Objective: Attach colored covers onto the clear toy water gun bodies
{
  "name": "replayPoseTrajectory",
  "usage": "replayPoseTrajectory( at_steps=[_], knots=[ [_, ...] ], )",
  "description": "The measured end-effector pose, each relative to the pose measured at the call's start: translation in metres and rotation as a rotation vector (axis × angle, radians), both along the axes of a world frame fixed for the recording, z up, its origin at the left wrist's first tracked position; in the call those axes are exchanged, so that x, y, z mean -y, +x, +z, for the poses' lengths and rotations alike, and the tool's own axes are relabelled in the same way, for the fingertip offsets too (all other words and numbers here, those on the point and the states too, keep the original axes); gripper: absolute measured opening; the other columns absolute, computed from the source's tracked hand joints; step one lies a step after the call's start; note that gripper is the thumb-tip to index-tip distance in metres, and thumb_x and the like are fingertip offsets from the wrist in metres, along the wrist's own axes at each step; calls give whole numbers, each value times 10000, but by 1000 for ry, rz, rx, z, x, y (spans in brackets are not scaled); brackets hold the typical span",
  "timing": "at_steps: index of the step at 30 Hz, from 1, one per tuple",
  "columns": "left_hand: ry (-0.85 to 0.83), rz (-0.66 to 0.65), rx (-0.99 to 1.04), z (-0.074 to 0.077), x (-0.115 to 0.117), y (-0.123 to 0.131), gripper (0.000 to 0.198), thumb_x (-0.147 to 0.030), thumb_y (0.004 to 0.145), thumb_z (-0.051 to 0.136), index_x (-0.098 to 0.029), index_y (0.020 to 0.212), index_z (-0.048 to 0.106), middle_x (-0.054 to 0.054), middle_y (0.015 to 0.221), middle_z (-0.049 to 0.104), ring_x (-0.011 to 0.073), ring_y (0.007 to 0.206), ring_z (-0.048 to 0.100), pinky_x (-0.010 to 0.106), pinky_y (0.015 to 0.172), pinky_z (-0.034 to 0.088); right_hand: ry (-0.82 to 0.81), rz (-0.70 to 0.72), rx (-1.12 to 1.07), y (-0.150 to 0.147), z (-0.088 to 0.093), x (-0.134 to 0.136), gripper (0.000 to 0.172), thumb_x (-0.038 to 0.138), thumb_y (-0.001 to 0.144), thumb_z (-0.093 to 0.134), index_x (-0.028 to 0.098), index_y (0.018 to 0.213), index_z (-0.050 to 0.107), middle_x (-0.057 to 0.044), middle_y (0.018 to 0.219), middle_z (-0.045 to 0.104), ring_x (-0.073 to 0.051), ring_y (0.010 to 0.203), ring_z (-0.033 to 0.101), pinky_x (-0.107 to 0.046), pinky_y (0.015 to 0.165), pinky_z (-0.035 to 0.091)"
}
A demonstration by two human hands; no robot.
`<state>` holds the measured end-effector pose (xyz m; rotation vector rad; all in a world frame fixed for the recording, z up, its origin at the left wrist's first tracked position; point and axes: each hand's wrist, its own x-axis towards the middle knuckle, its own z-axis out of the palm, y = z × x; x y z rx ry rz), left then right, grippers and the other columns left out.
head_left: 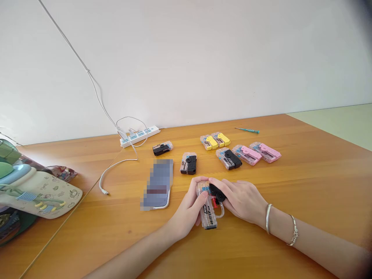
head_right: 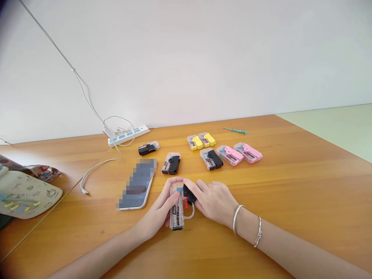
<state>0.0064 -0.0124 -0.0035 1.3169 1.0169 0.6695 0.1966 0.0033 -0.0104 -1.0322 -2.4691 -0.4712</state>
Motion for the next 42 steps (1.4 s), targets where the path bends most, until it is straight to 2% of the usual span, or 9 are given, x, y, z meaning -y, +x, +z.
replayPoseTrajectory(
  at_steps=[7, 10, 14, 17, 20, 23, 28, 35, 42],
  knots=[
    [-3, -46, -1, 1, -4, 0, 466, -544, 888, 325, -272, 1262, 270, -84, 587, 457, 47, 355, 369, 151, 355, 283, -69, -49, -21, 2, 0, -1, 408, 136, 809, 390, 143, 1210, 468, -61, 869, 711, -142, 486, 586, -260, 418, 316],
    [8, -40, 31, 1, -3, 0, 487, -546, 882, 341, -265, 1270, 255, -76, 614, 497, 47, 369, 413, 162, 384, 304, -130, -57, -69, 4, 1, -2, 406, 135, 805, 388, 143, 1207, 452, -72, 917, 711, -153, 516, 613, -252, 420, 346],
    [22, -33, 100, 1, -2, 0, 527, -510, 884, 390, -274, 1312, 190, -20, 785, 600, 67, 508, 518, 194, 526, 391, -182, -13, -183, 7, 2, -6, 414, 129, 822, 349, 129, 1233, 401, -83, 939, 704, -176, 670, 660, -256, 510, 446],
    [27, -46, 144, 0, -2, -1, 602, -482, 879, 437, -310, 1363, 124, 9, 914, 611, 105, 676, 560, 208, 606, 420, -210, 12, -244, 9, 2, -8, 433, 114, 821, 329, 135, 1251, 376, -90, 970, 692, -177, 759, 665, -261, 580, 484],
    [36, -56, 152, 0, -3, -2, 575, -463, 866, 477, -298, 1352, 220, 39, 1075, 588, 143, 846, 556, 211, 645, 421, -264, 1, -274, 10, 2, -8, 481, 104, 793, 342, 155, 1271, 356, -84, 999, 677, -183, 786, 662, -281, 611, 500],
    [26, -61, 166, -1, -4, -3, 508, -433, 859, 508, -265, 1299, 318, 58, 1157, 558, 170, 920, 553, 237, 701, 433, -318, -8, -316, 10, 4, -6, 503, 104, 761, 368, 178, 1259, 370, -72, 996, 668, -189, 796, 657, -299, 642, 508],
    [43, -23, 299, -5, -7, -3, 443, -365, 816, 600, -252, 1187, 385, 28, 1077, 547, 159, 930, 540, 268, 803, 452, -414, -23, -415, 7, 5, -5, 439, 139, 738, 426, 202, 1172, 440, -63, 1013, 652, -201, 836, 650, -315, 664, 511],
    [79, -15, 365, -4, -7, -2, 427, -328, 762, 661, -232, 1078, 391, -6, 912, 520, 115, 792, 521, 238, 739, 456, -598, -17, -637, 0, 6, -6, 309, 147, 669, 492, 230, 961, 553, -15, 924, 680, -194, 830, 644, -322, 737, 499],
    [187, 2, 291, -5, -3, -1, 397, -261, 775, 636, -230, 1065, 367, -14, 850, 511, 101, 742, 506, 218, 692, 434, -451, 13, -556, 0, 3, -3, 291, 109, 699, 455, 227, 956, 525, -32, 911, 659, -193, 801, 645, -293, 644, 491]
  ],
)
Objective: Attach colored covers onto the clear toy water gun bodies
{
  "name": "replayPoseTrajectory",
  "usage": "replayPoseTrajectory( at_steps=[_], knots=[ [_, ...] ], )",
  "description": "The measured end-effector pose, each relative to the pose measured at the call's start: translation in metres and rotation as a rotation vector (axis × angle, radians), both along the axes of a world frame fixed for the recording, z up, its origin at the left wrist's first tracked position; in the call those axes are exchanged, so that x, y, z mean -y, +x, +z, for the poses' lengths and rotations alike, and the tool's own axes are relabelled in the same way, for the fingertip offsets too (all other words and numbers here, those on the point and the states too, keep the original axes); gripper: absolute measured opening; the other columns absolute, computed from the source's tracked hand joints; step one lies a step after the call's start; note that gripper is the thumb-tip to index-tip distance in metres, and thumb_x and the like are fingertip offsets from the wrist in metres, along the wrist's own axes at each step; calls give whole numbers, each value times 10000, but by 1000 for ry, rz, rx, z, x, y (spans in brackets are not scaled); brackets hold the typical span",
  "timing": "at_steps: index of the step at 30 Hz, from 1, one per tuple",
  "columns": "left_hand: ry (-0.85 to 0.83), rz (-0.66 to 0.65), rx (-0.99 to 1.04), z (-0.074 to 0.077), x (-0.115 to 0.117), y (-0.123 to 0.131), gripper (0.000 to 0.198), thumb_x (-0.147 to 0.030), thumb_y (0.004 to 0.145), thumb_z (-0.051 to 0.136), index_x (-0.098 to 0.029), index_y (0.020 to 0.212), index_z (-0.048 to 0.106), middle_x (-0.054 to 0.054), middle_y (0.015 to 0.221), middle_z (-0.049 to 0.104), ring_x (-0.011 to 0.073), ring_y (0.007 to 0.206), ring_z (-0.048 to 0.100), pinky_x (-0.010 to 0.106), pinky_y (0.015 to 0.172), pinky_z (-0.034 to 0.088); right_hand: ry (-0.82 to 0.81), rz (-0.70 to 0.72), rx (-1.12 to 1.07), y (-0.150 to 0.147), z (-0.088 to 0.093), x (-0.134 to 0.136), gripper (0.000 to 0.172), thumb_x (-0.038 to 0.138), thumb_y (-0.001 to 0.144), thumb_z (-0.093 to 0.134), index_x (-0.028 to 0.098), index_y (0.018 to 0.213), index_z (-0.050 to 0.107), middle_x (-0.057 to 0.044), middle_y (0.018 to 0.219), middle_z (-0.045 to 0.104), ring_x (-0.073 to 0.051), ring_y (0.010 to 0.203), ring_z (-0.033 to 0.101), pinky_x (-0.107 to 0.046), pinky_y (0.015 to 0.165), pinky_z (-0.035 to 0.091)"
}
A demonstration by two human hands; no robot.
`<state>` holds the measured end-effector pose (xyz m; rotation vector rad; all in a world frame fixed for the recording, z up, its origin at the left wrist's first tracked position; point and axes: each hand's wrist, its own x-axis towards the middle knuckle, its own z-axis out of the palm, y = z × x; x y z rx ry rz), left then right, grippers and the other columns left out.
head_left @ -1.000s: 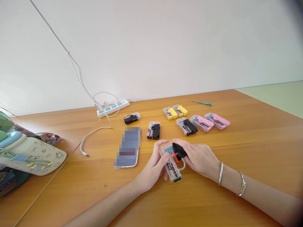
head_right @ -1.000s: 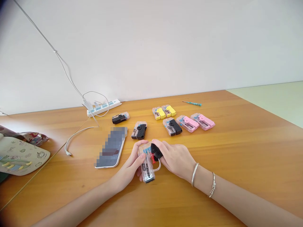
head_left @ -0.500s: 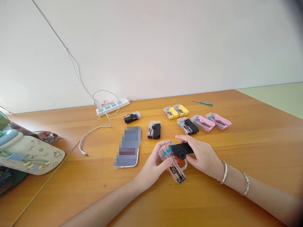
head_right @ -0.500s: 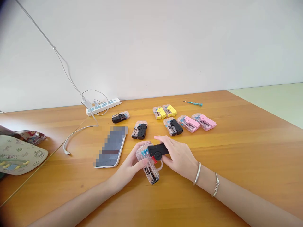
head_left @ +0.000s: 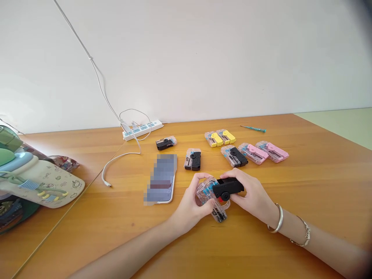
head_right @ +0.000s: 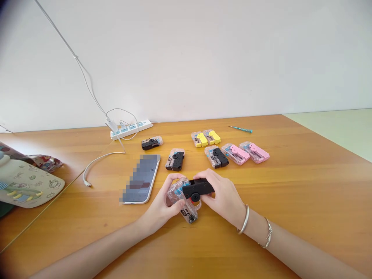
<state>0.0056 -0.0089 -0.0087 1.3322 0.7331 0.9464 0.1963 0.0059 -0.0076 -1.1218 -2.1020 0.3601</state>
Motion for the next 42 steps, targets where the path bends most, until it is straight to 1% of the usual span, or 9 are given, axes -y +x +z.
replayPoseTrajectory(
  at_steps=[6, 12, 17, 20, 24, 29, 33, 38, 42],
  knots=[
    [65, 4, -21, -1, -1, -2, 365, -182, 796, 592, -248, 1080, 374, -17, 877, 525, 84, 740, 514, 189, 681, 435, 109, 0, 43, 4, 1, -1, 292, 85, 720, 434, 233, 965, 488, -22, 854, 634, -169, 710, 633, -256, 562, 465],
    [139, -95, -113, 5, 10, 0, 375, -176, 774, 603, -249, 1079, 398, -3, 910, 586, 108, 768, 569, 210, 704, 471, 52, -212, -208, 21, 5, -20, 253, 136, 706, 517, 223, 939, 470, -33, 879, 598, -191, 782, 605, -275, 607, 471],
    [244, -90, -443, 8, 5, -5, 387, -300, 776, 619, -256, 1124, 457, 15, 980, 648, 169, 849, 606, 290, 784, 469, -99, -125, -244, 21, 7, -23, 260, 124, 706, 494, 225, 946, 497, -25, 892, 567, -176, 775, 568, -260, 576, 449],
    [346, -7, -645, 9, -3, -6, 319, -345, 784, 603, -255, 1083, 534, 21, 1015, 640, 207, 950, 561, 352, 871, 424, -157, -44, -199, 17, 8, -19, 275, 102, 698, 478, 223, 945, 496, -27, 903, 578, -183, 832, 564, -261, 611, 449],
    [483, -2, -806, 11, -7, -4, 276, -368, 784, 599, -250, 1034, 606, 22, 1012, 630, 230, 1011, 481, 386, 918, 373, -207, 11, -183, 13, 8, -15, 305, 73, 664, 465, 217, 931, 499, -25, 892, 591, -184, 840, 568, -269, 641, 456],
    [491, 26, -819, 7, -5, -4, 331, -383, 776, 607, -221, 1061, 572, 50, 1016, 604, 241, 993, 469, 396, 891, 387, -258, 50, -193, 8, 6, -11, 285, 86, 677, 484, 218, 929, 487, -30, 904, 604, -183, 851, 580, -281, 675, 470],
    [461, 177, -700, 2, -5, -7, 484, -346, 783, 615, -250, 1221, 435, 67, 1118, 557, 239, 1066, 466, 407, 931, 367, -322, 93, -232, 1, 5, -4, 281, 153, 723, 529, 230, 953, 387, -14, 811, 632, -164, 708, 604, -284, 625, 483],
    [505, 171, -632, 1, -6, -7, 61, -265, 811, 575, -216, 842, 556, 30, 911, 617, 217, 964, 496, 352, 860, 393, -307, 141, -209, -3, 6, 1, 266, 145, 722, 530, 235, 921, 379, 11, 753, 631, -156, 671, 610, -290, 621, 499],
    [347, 169, -568, 1, -11, -6, 77, -257, 835, 529, -199, 790, 553, 17, 852, 601, 189, 878, 521, 304, 795, 412, -375, 142, -215, 0, 9, 0, 258, 134, 742, 526, 233, 956, 422, -3, 829, 631, -153, 733, 627, -305, 675, 530]
  ],
)
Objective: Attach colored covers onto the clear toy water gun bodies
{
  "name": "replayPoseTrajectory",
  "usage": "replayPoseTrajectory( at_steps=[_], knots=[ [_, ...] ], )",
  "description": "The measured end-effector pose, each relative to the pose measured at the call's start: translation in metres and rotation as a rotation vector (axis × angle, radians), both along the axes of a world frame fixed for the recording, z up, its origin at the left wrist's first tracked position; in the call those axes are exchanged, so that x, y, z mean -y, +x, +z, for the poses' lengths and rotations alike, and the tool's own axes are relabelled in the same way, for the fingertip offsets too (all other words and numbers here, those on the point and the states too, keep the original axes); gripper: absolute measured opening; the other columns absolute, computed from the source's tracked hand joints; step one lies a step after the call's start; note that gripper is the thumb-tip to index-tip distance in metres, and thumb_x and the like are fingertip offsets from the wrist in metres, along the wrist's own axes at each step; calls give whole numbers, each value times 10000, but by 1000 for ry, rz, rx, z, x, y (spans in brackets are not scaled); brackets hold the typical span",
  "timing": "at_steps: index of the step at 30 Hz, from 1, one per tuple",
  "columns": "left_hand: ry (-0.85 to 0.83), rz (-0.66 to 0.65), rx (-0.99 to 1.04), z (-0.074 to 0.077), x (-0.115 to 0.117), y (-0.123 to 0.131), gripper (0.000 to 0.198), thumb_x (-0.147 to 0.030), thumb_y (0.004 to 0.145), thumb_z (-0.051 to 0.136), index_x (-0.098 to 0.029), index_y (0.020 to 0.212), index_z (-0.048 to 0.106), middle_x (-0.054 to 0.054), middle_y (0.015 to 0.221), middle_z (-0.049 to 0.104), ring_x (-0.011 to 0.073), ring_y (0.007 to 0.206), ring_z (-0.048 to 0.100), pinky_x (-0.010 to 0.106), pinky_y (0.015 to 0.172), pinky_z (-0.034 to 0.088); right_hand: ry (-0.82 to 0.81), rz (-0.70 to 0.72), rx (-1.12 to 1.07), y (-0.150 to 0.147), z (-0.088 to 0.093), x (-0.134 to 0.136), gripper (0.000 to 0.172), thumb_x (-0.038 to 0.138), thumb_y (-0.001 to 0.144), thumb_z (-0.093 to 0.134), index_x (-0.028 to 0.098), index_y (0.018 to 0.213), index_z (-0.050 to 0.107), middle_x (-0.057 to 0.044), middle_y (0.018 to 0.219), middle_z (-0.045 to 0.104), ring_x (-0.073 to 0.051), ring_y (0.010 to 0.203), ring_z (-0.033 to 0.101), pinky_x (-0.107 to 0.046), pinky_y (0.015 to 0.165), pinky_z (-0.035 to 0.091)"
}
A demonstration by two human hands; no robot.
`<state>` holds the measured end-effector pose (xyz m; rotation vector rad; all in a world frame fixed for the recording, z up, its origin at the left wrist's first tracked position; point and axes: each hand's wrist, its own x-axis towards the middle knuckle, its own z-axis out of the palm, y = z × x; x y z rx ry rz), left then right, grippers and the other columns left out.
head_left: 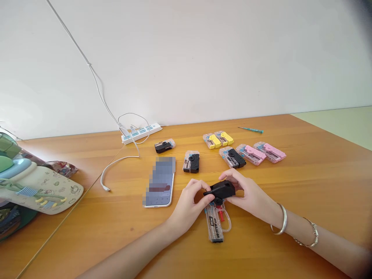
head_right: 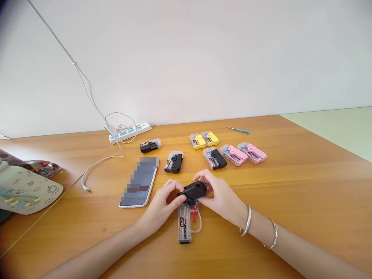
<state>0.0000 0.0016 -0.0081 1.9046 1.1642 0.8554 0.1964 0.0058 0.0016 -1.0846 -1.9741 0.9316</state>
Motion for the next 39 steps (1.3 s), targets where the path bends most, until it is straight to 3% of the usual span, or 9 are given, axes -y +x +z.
replayPoseTrajectory(
  at_steps=[4, 7, 12, 18, 23, 29, 39],
  knots=[
    [-60, 46, 54, 0, -3, -1, 162, -301, 870, 480, -195, 820, 591, 15, 845, 617, 185, 866, 526, 296, 797, 398, -46, -42, -110, 1, 3, 0, 318, 181, 795, 532, 244, 1060, 369, -17, 894, 654, -154, 759, 651, -347, 751, 548],
    [-46, 29, 48, 1, -2, -1, 220, -326, 880, 470, -194, 772, 608, 12, 812, 632, 188, 860, 515, 287, 785, 390, 2, -37, -143, -1, 4, 2, 177, 205, 825, 511, 243, 945, 386, -18, 890, 657, -146, 760, 661, -334, 755, 556],
    [-1, 24, 30, 3, -1, 0, 262, -328, 884, 465, -193, 736, 633, 18, 776, 640, 190, 832, 497, 288, 764, 383, 306, -73, 161, -3, -1, 7, 121, 221, 822, 538, 232, 940, 512, -35, 950, 653, -179, 872, 638, -330, 750, 527],
    [41, 3, -2, 0, -1, 1, 258, -321, 875, 474, -202, 764, 673, 28, 767, 634, 196, 820, 473, 314, 765, 376, 640, -149, 453, -6, -3, 10, 154, 312, 846, 525, 192, 932, 569, -40, 851, 671, -178, 740, 624, -287, 624, 442],
    [101, 105, -62, 3, 3, 3, 321, -308, 852, 477, -181, 572, 566, 10, 616, 490, 170, 691, 412, 291, 648, 343, 866, -180, 681, -18, 8, 11, 154, 258, 828, 490, 172, 720, 560, -14, 601, 581, -165, 550, 531, -297, 556, 339],
    [121, 196, -125, 4, 5, 3, 374, -302, 842, 453, -181, 497, 371, -8, 566, 390, 159, 652, 370, 278, 587, 295, 899, -240, 892, -37, 18, 11, 117, 175, 746, 475, 174, 644, 532, -18, 537, 537, -172, 513, 504, -313, 578, 292],
    [116, 229, -146, 1, 2, 1, 384, -300, 838, 437, -180, 487, 336, -14, 559, 351, 156, 643, 365, 276, 580, 281, 960, -205, 1033, -51, 9, 7, 147, 107, 724, 494, 189, 605, 468, -35, 510, 523, -179, 441, 487, -311, 497, 200]
  ],
)
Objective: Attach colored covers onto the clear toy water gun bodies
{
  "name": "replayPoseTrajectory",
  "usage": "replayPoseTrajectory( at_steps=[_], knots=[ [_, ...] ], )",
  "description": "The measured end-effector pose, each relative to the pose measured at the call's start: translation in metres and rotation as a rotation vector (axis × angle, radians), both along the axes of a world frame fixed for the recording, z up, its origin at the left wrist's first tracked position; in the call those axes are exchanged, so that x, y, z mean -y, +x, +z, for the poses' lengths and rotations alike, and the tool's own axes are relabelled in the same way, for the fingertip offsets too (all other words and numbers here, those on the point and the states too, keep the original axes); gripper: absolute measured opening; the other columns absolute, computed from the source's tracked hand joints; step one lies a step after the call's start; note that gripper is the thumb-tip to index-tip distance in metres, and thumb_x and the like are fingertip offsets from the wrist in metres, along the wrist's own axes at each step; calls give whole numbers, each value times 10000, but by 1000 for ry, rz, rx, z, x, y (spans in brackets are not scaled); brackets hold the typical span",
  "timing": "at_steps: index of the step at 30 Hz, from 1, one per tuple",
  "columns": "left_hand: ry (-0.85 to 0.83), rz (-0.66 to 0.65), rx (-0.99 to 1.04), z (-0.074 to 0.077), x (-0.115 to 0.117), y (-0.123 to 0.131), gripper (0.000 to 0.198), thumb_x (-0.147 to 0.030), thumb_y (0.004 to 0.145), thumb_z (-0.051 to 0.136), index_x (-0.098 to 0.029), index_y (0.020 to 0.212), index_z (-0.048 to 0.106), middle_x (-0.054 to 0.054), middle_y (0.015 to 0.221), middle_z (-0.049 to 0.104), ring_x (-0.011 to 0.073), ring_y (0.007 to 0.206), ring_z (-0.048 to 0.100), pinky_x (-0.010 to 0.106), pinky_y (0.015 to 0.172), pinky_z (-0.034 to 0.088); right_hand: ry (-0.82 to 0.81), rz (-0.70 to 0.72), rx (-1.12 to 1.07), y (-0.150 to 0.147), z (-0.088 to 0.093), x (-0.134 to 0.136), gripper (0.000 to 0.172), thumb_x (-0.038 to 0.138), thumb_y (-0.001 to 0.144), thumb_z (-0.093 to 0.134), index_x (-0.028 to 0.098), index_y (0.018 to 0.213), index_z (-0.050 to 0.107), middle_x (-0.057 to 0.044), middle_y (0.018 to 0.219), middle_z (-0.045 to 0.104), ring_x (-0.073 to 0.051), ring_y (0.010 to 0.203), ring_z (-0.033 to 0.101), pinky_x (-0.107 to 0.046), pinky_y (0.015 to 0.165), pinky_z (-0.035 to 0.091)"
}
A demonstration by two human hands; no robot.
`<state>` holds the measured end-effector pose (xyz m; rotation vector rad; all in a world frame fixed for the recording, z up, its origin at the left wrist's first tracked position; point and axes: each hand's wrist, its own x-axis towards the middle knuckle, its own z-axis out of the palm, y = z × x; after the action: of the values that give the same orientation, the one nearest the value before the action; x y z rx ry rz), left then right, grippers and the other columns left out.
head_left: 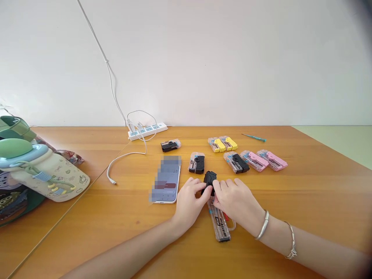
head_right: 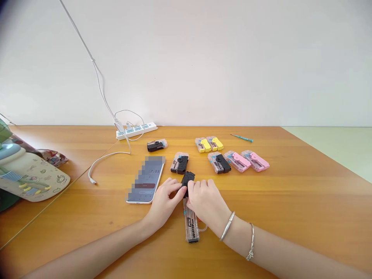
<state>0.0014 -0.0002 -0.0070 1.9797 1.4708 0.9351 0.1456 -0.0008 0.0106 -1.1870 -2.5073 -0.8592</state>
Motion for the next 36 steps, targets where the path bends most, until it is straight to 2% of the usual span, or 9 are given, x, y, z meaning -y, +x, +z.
replayPoseTrajectory(
  at_steps=[6, 10, 12, 15, 18, 21, 24, 29, 36],
  knots=[
    [23, 3, 71, 3, 0, 0, 369, -296, 851, 435, -184, 499, 432, -6, 579, 402, 160, 651, 387, 275, 587, 309, -183, 24, -163, 17, 16, -14, 148, 96, 741, 433, 184, 648, 509, 6, 481, 547, -140, 437, 510, -274, 457, 198],
    [1, -36, 76, 5, 0, 0, 305, -307, 865, 440, -198, 648, 625, 20, 673, 536, 187, 746, 457, 295, 660, 373, -289, -17, -266, 38, 2, -24, 191, 120, 838, 383, 181, 734, 533, 5, 596, 614, -139, 523, 559, -263, 466, 272],
    [6, -73, 60, 5, -1, 0, 265, -291, 859, 462, -211, 721, 674, 31, 740, 583, 199, 800, 477, 311, 708, 396, -303, 10, -288, 46, -10, -28, 187, 155, 875, 380, 177, 810, 555, -20, 704, 640, -157, 632, 591, -257, 519, 352],
    [21, -120, 32, 4, -2, 1, 193, -245, 832, 510, -228, 796, 698, 39, 864, 617, 211, 866, 490, 338, 780, 413, -350, 79, -338, 51, -21, -29, 197, 114, 832, 422, 167, 957, 565, -66, 885, 640, -194, 801, 595, -303, 663, 446],
    [34, -149, 39, 3, -2, 2, 182, -195, 816, 523, -236, 851, 697, 43, 974, 615, 216, 929, 497, 359, 848, 412, -437, 171, -475, 52, -19, -24, 434, 55, 785, 418, 185, 1195, 474, -84, 1091, 599, -206, 973, 561, -353, 798, 458],
    [24, -193, 73, 3, -2, 1, 200, -144, 804, 518, -237, 851, 689, 34, 1054, 614, 213, 998, 495, 361, 910, 396, -486, 288, -574, 50, -12, -16, 445, 70, 825, 372, 221, 1238, 439, -68, 1117, 603, -195, 1000, 558, -357, 823, 456],
    [-2, -226, 105, 1, -2, 0, 227, -100, 794, 497, -230, 812, 682, 22, 1105, 606, 204, 1047, 486, 339, 942, 382, -470, 382, -563, 48, -11, -10, 377, 87, 867, 351, 226, 1198, 466, -57, 1069, 636, -174, 932, 589, -324, 780, 473],
    [-52, -284, 120, 1, -3, -3, 348, -54, 807, 384, -240, 864, 672, 14, 1061, 612, 181, 997, 499, 306, 903, 393, -344, 406, -534, 47, -15, -9, 267, 102, 874, 389, 191, 1090, 520, -64, 994, 654, -163, 866, 606, -290, 727, 490],
    [-94, -308, 77, 5, -1, -2, 212, -306, 868, 441, -194, 880, 620, 41, 890, 620, 205, 859, 521, 326, 795, 403, -222, 357, -513, 45, -13, -8, 172, 141, 845, 449, 177, 984, 544, -48, 858, 667, -164, 753, 601, -281, 637, 466]
  ],
)
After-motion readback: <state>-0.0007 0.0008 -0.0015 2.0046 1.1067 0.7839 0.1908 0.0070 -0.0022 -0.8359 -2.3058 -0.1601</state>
